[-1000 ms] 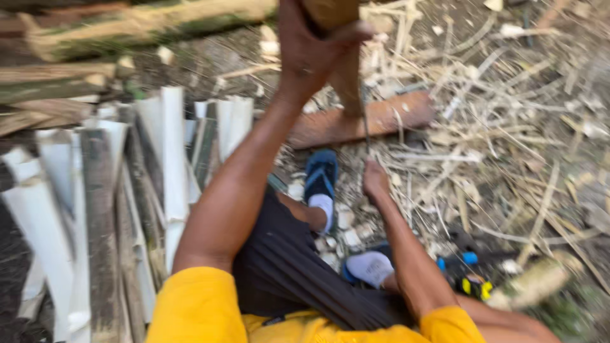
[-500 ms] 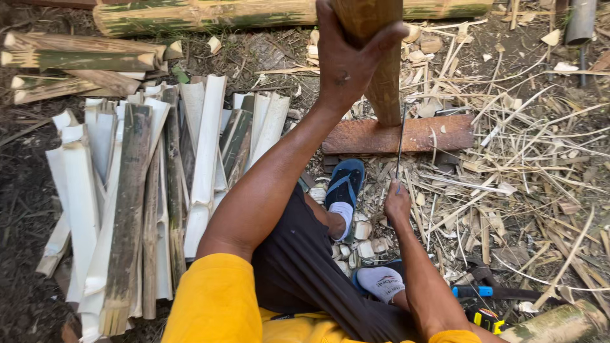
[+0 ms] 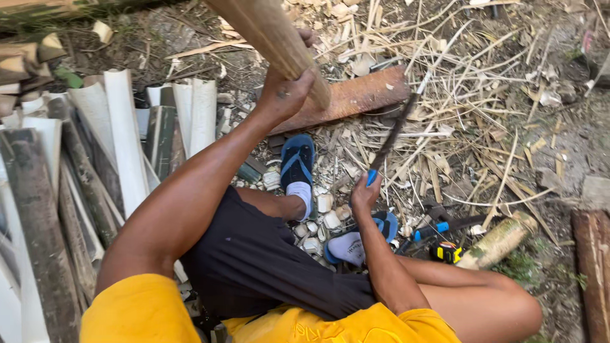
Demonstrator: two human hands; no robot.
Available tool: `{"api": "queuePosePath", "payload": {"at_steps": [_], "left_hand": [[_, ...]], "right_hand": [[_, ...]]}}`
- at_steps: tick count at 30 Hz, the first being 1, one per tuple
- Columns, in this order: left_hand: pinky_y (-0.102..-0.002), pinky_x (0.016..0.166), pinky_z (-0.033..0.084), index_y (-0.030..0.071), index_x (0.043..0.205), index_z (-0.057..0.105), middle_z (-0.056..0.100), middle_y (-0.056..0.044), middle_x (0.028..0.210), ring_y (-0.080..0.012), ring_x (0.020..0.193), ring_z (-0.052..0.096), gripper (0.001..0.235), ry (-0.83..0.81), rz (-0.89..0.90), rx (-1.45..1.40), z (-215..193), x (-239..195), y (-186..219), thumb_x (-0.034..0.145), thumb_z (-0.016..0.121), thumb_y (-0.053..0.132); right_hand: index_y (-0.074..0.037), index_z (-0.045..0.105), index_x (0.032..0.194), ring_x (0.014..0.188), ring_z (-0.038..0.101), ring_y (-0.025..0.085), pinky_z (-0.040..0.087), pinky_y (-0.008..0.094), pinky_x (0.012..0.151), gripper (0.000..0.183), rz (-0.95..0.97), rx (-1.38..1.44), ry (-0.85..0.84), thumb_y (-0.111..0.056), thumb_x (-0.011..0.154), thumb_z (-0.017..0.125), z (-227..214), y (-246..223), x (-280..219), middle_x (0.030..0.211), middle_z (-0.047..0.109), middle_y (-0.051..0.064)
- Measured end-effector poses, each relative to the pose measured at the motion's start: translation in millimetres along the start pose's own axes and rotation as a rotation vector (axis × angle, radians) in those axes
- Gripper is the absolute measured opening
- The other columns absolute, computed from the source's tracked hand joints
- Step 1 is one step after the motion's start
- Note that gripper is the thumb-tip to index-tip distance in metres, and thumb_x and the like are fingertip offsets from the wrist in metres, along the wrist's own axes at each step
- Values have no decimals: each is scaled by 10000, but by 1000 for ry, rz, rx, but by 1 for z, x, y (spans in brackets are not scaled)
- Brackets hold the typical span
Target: The person sits on the ground and uses a machete to split long bamboo poles into smaller strips. They repeatedly position the bamboo on a wooden block and strike it with the machete to separate the sections, then place the finished pieces into a pile.
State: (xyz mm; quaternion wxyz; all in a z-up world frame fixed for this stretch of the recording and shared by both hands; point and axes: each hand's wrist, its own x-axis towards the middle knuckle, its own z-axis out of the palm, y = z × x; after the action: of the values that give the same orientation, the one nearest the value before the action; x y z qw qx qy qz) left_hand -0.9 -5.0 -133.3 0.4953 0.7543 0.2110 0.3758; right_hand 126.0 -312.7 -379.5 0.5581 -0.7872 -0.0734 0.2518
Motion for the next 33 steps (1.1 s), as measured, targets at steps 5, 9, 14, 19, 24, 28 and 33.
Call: {"api": "queuePosePath", "payload": {"at_steps": [5,9,14,19,24,28,33], "left_hand": [[-451,1195,449,63,1491,322,491,-172,1446,-291,1434,519,633,113,-23,21,11,-6,-4,949,646,23],[-436,1173,451,25,1506,242,428,-175,1472,-289,1420,498,680,118,-78,6,18,-12,-14,944,623,9],[-379,1168,516,43,1500,288,432,-155,1454,-268,1440,510,626,179,-136,45,19,-22,-22,968,611,-27],[-362,1068,536,43,1477,251,417,-144,1445,-263,1434,485,638,205,-311,-63,9,-10,-25,917,550,-28],[-402,1180,468,15,1497,269,404,-161,1462,-297,1469,479,668,223,-160,-13,11,-15,-27,910,573,-78],[-403,1176,535,24,1481,333,478,-131,1425,-263,1389,565,638,236,-160,78,14,-20,-19,916,625,-30],[-402,1137,520,23,1435,345,467,-139,1388,-254,1347,570,625,234,-147,74,12,-9,-6,892,654,1]], "right_hand": [[-79,484,1187,533,580,128,476,306,457,211,-159,-203,-68,-215,1046,563,-25,-49,3,721,576,23],[-100,517,1214,567,624,142,487,316,485,209,-175,-500,-322,-224,1051,557,-21,-90,-5,705,632,33],[-51,474,1293,604,662,171,520,315,502,262,-284,-495,-408,-213,1088,485,14,-169,-15,761,657,67],[-36,311,1484,827,711,143,599,292,664,317,-944,-153,-380,-166,1207,397,28,-280,1,1097,663,114],[-56,324,1331,645,628,150,533,300,571,235,-877,-48,-322,-162,1168,456,58,-257,22,833,609,94],[-25,397,1248,571,641,325,519,473,491,284,-442,-621,-431,-216,1060,491,90,-169,39,727,651,195],[-19,427,1236,628,673,439,514,554,565,297,-345,-838,-479,-248,1069,517,86,-171,49,731,663,261]]}}
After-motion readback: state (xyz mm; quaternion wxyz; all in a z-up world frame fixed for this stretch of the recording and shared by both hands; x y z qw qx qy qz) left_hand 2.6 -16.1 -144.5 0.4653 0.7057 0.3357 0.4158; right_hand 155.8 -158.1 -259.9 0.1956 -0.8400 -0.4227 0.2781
